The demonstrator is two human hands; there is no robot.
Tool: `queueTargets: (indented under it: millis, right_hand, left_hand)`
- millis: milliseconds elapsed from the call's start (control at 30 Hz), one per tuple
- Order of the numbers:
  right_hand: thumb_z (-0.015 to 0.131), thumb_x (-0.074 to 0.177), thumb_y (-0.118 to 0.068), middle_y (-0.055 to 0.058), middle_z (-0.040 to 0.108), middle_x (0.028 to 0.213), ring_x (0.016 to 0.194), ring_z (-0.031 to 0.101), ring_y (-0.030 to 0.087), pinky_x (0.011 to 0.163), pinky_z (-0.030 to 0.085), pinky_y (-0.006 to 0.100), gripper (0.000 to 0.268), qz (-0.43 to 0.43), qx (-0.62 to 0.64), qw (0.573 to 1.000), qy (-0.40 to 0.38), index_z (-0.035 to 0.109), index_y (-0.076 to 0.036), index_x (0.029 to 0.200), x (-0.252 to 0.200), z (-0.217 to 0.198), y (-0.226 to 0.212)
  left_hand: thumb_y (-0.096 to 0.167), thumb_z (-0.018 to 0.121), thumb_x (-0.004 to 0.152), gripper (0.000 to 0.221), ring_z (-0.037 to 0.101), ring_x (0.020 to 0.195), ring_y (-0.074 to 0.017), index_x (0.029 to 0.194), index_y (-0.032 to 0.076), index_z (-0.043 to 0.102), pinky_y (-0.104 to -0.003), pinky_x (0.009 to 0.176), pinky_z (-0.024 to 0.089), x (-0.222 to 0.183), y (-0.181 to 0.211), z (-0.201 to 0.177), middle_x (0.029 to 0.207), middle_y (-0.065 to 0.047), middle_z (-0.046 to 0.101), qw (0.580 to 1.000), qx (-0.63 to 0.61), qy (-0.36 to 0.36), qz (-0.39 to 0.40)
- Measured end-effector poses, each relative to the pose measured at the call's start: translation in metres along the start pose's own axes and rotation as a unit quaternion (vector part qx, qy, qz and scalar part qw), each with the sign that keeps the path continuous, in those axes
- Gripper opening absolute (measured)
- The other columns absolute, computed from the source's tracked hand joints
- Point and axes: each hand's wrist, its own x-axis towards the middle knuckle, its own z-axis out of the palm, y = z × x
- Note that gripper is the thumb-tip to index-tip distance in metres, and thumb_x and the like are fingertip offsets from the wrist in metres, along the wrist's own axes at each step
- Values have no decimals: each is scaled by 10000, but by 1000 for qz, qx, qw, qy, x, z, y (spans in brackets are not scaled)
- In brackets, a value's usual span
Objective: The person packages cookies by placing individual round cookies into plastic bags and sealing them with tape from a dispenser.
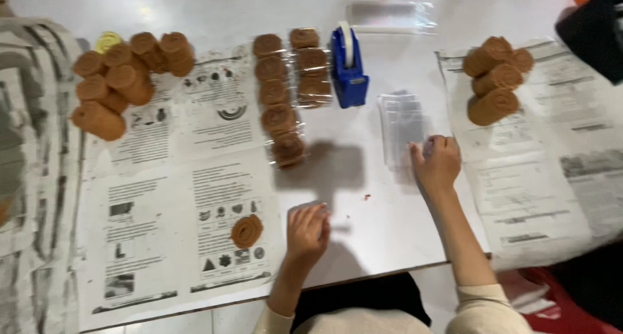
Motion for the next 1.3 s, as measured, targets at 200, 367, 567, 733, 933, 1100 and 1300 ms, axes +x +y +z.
queueTargets:
  millis: [200, 367, 567, 733, 933, 1100, 1300]
  right_hand:
    - [878, 723, -293, 153, 537, 1054, 1002, 592, 413, 861, 504, 489, 619, 83, 151, 984, -33, 559, -31, 1184, -1, -30, -11]
    - [871, 732, -239, 96, 644, 931, 899, 650, 338, 775, 506, 432, 469, 154, 192, 968, -39, 608, -99, 1095, 2, -18, -1]
    - [842, 762, -154, 29, 698, 753, 692, 681, 228, 623, 503, 328, 197, 164, 226, 960, 37, 664, -150, 847, 0, -6, 11]
    - [827, 810, -108, 73, 704, 816, 748, 669, 283, 667, 510, 340, 81, 74, 216, 971, 71, 750, -130, 818, 1, -22, 1]
    - [695, 943, -101, 80, 640, 774, 646, 596, 121, 579, 485, 229, 60, 76, 511, 856, 18, 669, -47, 953, -18, -25, -44]
    - [679, 895, -131, 111, 656, 784, 591, 633, 146, 484, 530, 229, 177, 174, 700, 635, -276, 607, -23, 1015, -79, -8, -134]
    - [714, 873, -96, 181, 707, 809, 616, 700, 198, 500, 567, 260, 196, 71, 534, 761, -362, 579, 13, 965, -111, -37, -209]
  left_hand:
    - [170, 583, 891, 130, 649, 1008, -214, 944, 142, 698, -410, 872, 440, -7, -6, 6, 1085, -24, 685, 999, 24, -12, -45]
    - [137, 588, 893, 114, 649, 1017, -199, 943, 138, 690, -395, 881, 436, 14, 10, -15, 1075, -14, 685, 998, 28, -1, -64]
    - [149, 590, 906, 108, 642, 1032, -201, 931, 124, 692, -388, 893, 428, 16, 14, -16, 1070, -21, 685, 998, 25, 15, -50]
    - [108, 601, 884, 114, 649, 969, -209, 945, 116, 697, -398, 858, 437, 14, 14, -19, 1018, -34, 687, 998, 18, 34, -49]
    - [125, 600, 873, 201, 647, 984, -234, 1053, 115, 690, -402, 837, 449, 16, 24, -32, 1054, -55, 680, 998, -3, 59, -33]
    - [357, 525, 926, 390, 594, 1081, -398, 1176, 80, 638, -504, 838, 441, 4, 40, -47, 1181, -198, 604, 991, 20, 121, 51]
    - [263, 598, 896, 267, 604, 1082, -363, 1067, 71, 672, -478, 824, 447, -30, 46, -48, 1159, -131, 620, 997, 68, 45, 12]
